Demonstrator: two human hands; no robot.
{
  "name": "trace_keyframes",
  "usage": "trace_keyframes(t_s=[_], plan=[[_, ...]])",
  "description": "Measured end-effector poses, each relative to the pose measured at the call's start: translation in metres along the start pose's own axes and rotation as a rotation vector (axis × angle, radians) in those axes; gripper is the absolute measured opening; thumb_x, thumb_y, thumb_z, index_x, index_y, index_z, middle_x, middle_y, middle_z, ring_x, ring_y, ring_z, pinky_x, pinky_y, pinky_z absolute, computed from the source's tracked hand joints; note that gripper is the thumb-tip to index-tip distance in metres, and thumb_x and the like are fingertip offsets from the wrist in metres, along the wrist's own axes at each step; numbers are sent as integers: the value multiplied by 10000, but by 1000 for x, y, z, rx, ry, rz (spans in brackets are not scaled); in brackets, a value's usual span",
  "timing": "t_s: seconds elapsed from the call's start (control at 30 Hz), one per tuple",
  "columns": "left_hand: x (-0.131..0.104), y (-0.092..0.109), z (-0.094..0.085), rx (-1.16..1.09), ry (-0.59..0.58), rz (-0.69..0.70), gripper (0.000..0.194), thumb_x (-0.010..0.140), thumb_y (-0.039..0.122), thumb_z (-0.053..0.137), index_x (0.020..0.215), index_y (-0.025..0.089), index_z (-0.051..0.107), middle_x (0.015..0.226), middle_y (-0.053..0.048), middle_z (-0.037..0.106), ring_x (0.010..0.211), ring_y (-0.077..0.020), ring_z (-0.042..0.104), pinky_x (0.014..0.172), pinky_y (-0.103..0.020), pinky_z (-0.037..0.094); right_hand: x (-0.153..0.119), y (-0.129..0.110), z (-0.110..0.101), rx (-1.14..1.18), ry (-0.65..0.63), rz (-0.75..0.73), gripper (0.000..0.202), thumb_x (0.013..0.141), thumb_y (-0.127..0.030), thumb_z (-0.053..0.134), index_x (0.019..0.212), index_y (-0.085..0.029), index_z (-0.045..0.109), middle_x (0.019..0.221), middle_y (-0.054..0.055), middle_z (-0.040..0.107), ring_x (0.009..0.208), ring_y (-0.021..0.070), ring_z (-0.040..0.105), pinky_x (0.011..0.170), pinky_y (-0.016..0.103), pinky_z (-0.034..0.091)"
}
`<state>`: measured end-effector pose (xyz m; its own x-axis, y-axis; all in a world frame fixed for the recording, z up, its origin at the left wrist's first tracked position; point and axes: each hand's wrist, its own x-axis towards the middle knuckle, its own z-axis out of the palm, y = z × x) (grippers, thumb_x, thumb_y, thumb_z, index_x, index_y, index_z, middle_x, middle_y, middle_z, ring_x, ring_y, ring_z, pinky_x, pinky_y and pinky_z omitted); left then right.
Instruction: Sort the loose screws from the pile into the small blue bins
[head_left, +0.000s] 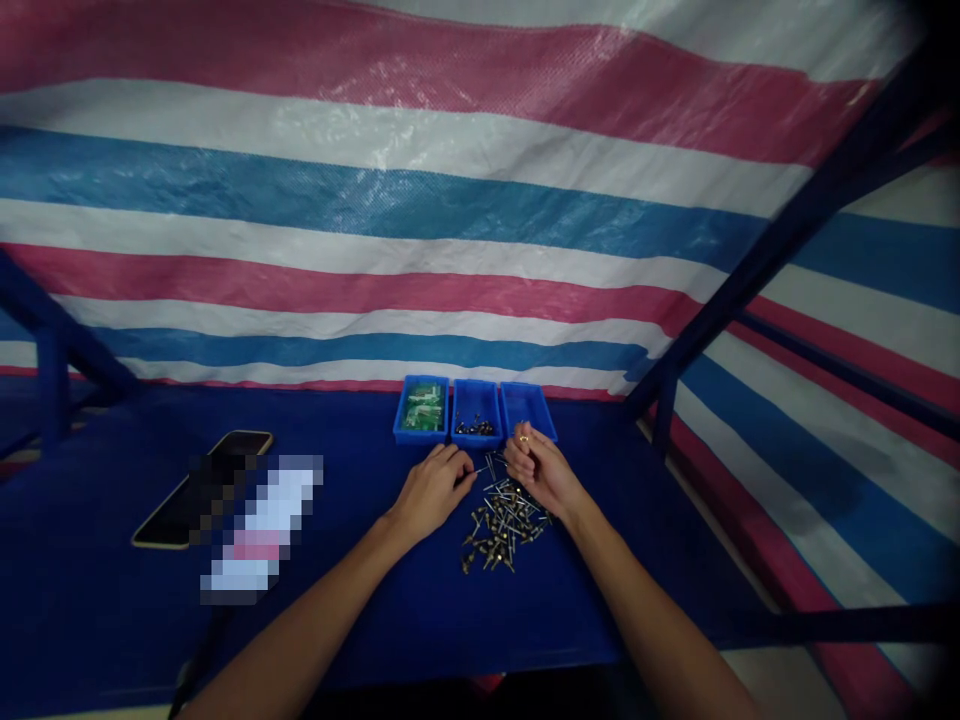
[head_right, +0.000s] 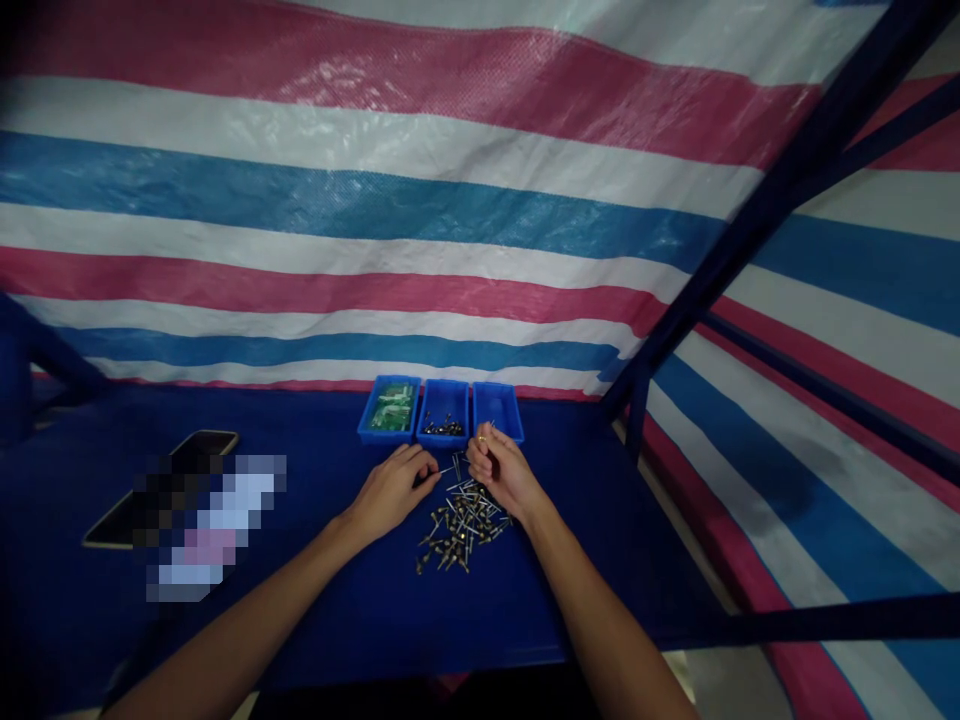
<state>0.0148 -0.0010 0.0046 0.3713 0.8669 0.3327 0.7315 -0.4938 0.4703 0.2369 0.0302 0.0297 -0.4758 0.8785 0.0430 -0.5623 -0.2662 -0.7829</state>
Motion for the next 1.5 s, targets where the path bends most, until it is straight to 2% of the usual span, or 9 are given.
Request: trace_keyframes(t_s=[0.23, 0.37, 0.6, 0.87, 1.5], plan=[[0, -1, 1, 2, 2, 5, 75, 1014, 252, 644, 943, 228, 644, 900, 4, 643, 902, -203, 585, 776, -329, 461, -2, -1, 0, -29, 9, -8, 289, 977, -394, 738, 856, -184, 579, 738, -35, 456, 534, 61, 319, 473, 181, 282], [0, 0, 1, 8, 4, 6, 88, 1022, 259, 634, 939, 229, 637, 894, 4, 637, 905, -205, 579, 766, -324, 459, -1, 2, -3, -96, 24, -21, 253, 924, -371, 803, 936, -189, 628, 828, -16, 536, 541, 45, 358, 463, 172, 264], [0, 0, 0, 9, -6, 3, 83, 1020, 252, 634, 940, 229, 637, 901, 2, 640, 909, -205, 580, 759, -319, 460, 0, 4, -7, -178, -7, -37, 230, 900, -344, 829, 972, -193, 671, 893, 12, 628, 549, 46, 431, 461, 172, 287], [0, -1, 1, 9, 4, 6, 66, 1011, 252, 648, 948, 231, 644, 925, 0, 655, 918, -205, 591, 761, -325, 460, -1, 4, -6, -216, -15, -28, 273, 842, -331, 881, 946, -214, 656, 877, 2, 655, 528, 48, 438, 455, 170, 306], [0, 2, -2, 0, -2, 0, 71, 1021, 272, 618, 966, 236, 643, 902, -7, 645, 912, -211, 593, 728, -319, 465, -2, 4, -3, -203, -21, -10, 267, 856, -359, 869, 921, -208, 659, 847, 7, 653, 559, 67, 472, 479, 175, 329]])
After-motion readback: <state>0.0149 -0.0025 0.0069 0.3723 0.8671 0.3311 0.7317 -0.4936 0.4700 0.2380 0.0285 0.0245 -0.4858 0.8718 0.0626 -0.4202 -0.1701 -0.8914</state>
